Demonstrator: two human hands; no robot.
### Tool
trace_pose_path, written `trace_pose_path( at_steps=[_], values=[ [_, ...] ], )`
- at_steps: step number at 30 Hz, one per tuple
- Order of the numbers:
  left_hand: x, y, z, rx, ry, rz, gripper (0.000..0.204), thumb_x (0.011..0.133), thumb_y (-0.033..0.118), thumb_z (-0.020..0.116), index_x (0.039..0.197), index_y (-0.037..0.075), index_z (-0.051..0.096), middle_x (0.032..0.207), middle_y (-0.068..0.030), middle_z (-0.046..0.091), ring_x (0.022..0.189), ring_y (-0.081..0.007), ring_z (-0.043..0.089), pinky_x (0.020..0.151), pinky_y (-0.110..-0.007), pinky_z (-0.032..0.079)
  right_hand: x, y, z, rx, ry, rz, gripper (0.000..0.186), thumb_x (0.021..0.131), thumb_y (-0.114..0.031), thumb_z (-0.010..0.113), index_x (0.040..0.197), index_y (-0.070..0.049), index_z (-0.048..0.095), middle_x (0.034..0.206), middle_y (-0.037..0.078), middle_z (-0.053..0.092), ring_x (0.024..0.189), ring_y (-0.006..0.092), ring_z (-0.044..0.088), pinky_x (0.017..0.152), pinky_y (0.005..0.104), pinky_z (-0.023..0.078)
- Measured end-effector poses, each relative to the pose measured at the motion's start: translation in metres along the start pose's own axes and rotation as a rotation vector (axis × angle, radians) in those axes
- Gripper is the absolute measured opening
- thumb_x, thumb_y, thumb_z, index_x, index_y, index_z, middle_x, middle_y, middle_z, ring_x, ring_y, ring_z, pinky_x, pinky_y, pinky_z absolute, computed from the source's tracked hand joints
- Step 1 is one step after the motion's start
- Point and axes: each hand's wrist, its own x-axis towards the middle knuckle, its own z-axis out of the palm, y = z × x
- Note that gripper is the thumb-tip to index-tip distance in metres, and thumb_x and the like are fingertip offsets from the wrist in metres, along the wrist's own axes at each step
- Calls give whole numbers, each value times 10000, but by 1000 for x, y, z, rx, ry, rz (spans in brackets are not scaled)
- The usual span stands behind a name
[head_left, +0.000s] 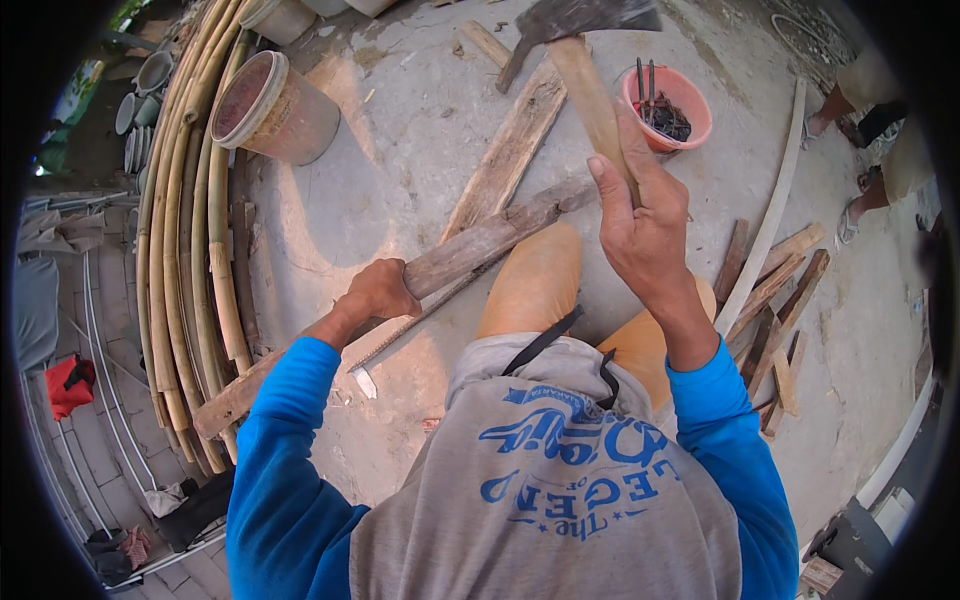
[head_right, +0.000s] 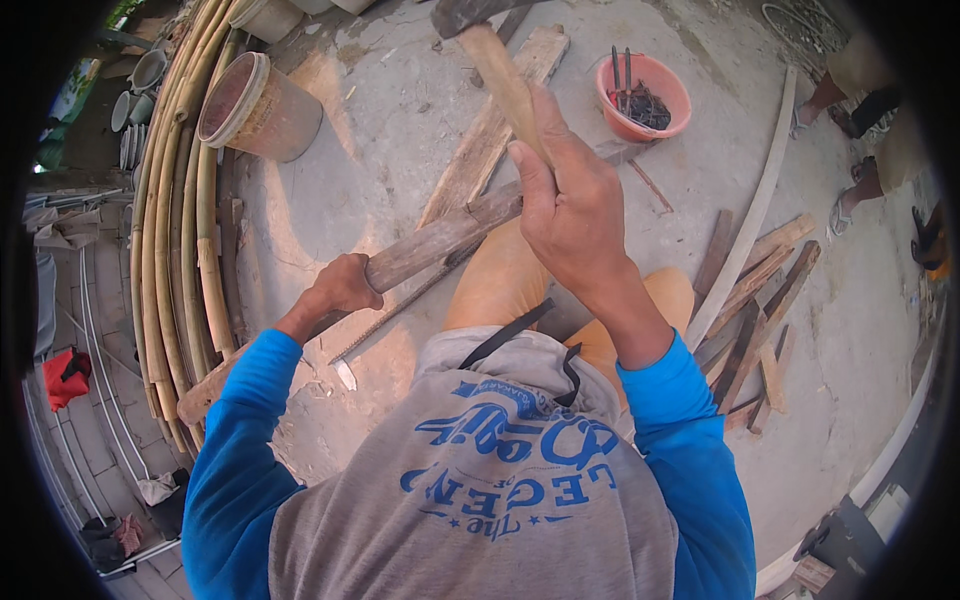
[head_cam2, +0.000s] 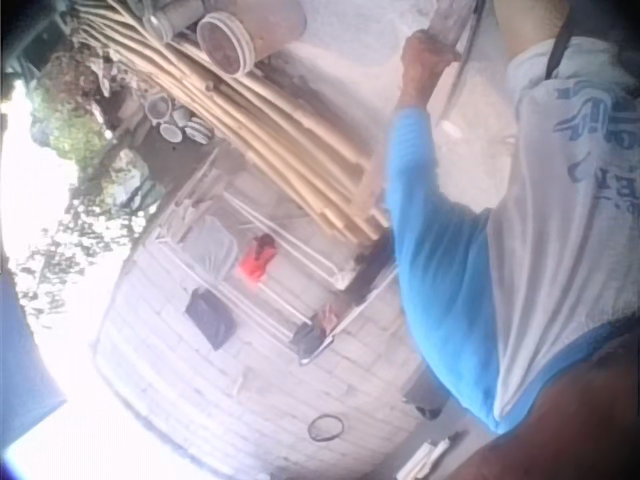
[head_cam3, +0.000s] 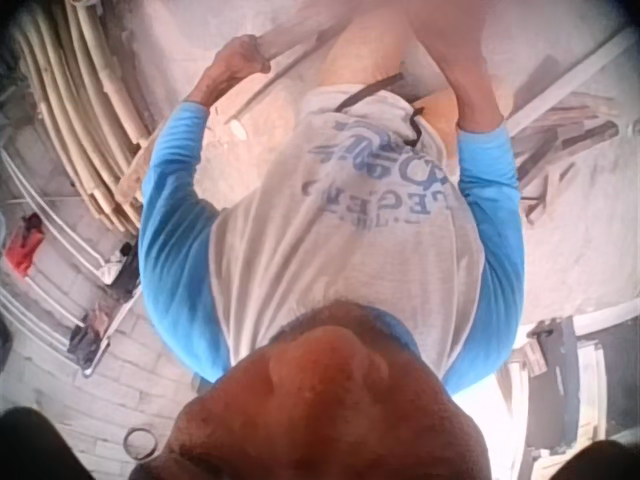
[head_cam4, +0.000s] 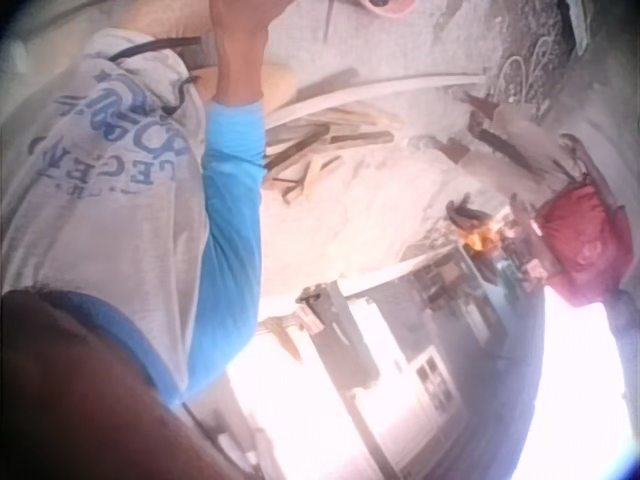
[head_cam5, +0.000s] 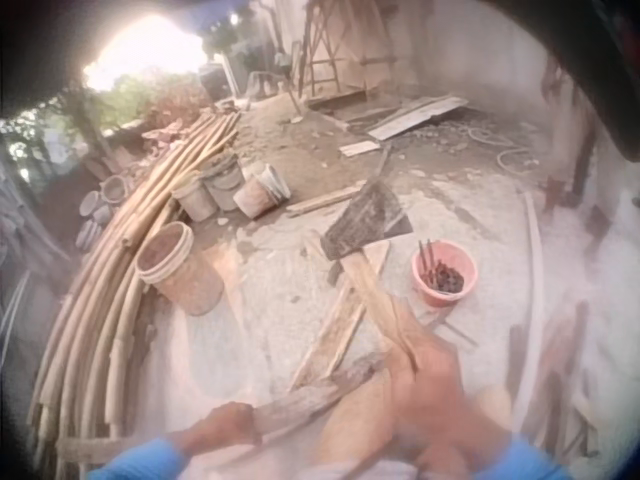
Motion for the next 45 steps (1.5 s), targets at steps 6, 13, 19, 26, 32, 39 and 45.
trace_pose_path(
  at_steps=[6,13,19,26,32,39,45],
  values=[
    [3,9,-22,6,-17,20,610,614,292,852,1100,-52,720,1049,-262,744,1021,-389,722,896,-441,574,-92,78,48,-298,-361,163,576,958,-63,632,1511,19,491,1007,325,716,864,479,720,718,468,585],
    [4,-2,0,-23,-81,-20,688,616,326,856,1169,-57,707,1137,-264,730,1094,-389,706,939,-438,566,-13,20,8,-51,-224,205,553,977,-92,642,1499,27,503,964,310,716,830,439,732,738,442,581],
    [8,2,-15,4,-11,23,623,604,287,866,1097,-64,717,1030,-252,748,993,-390,729,885,-450,575,-41,36,39,-2,163,-324,580,973,-71,638,1525,8,479,986,272,740,898,395,744,733,424,588],
    [7,-2,-3,-61,-66,2,663,621,324,865,1151,-49,726,1106,-252,746,1064,-388,722,928,-439,577,-38,61,13,-366,-483,281,541,986,-149,613,1498,-5,512,882,284,691,819,454,693,709,545,536],
    [3,0,-15,-27,-41,0,623,611,287,841,1115,-61,726,1026,-261,746,1012,-393,729,894,-448,581,6,0,14,-10,-14,-294,552,977,-101,637,1505,-1,512,891,259,700,792,416,702,679,511,529],
    [-2,6,-22,8,-33,66,553,610,291,840,1055,-27,760,1044,-232,761,1003,-383,738,874,-438,591,-51,71,19,-618,-799,227,504,1008,-73,617,1496,18,530,931,313,722,867,361,761,796,349,571],
    [-7,5,-35,-38,-26,3,533,594,264,827,1032,-31,758,980,-236,758,937,-383,743,817,-443,594,24,-15,14,-9,-106,-337,502,1007,-127,604,1488,-3,534,993,321,724,834,447,730,673,432,563]
  ],
)
